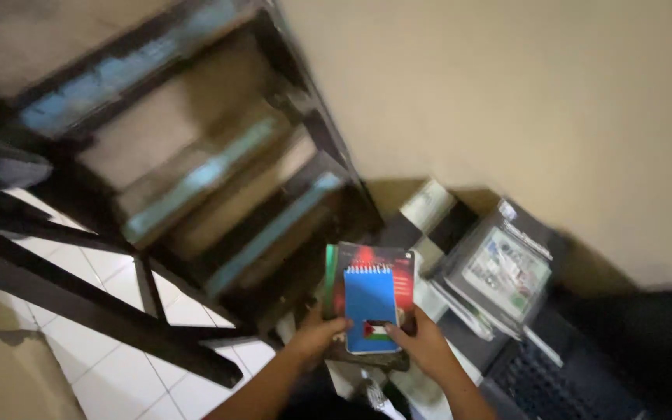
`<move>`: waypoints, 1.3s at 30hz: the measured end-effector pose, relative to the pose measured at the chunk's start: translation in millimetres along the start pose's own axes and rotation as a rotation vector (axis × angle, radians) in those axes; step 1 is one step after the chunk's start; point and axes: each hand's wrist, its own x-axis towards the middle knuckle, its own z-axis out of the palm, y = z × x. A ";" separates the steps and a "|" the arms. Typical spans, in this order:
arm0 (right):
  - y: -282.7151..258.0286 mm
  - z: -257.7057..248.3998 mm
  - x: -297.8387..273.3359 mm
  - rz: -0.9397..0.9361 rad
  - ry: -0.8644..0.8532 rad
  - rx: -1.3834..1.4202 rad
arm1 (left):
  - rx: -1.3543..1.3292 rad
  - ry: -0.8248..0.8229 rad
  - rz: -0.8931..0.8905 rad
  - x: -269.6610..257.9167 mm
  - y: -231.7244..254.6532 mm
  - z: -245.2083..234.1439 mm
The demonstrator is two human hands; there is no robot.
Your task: The person moves books and stationery from a checkered desk to a nearby wooden shelf, then folds a cloth and sprays the desk surface with a cleaning solution. The person handles books, a pen holder, a monitor, a keyboard, a cloth, and a spray bottle.
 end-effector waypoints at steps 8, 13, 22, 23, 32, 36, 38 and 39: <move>-27.9 56.4 132.9 0.088 -0.023 -0.006 | -0.067 0.068 -0.061 52.6 105.3 -70.2; -130.4 92.7 186.5 -0.106 -0.123 0.163 | -0.126 0.137 0.051 101.7 139.4 -141.2; -235.2 156.2 288.0 0.334 -0.140 0.549 | -0.206 0.264 0.151 166.7 255.9 -200.8; -240.1 165.6 298.4 0.314 -0.143 0.617 | -0.214 0.260 0.126 171.4 264.7 -204.9; -235.8 205.1 400.0 0.370 -0.177 0.636 | -0.090 0.409 0.065 246.2 276.4 -259.1; -228.6 219.3 467.4 0.374 -0.153 0.609 | 0.062 0.542 0.154 278.6 294.0 -278.8; -231.4 228.1 507.8 0.315 -0.222 0.596 | 0.259 0.651 0.297 291.4 308.2 -289.0; -231.4 230.3 523.8 0.338 -0.188 0.508 | 0.359 0.700 0.368 293.5 309.4 -292.2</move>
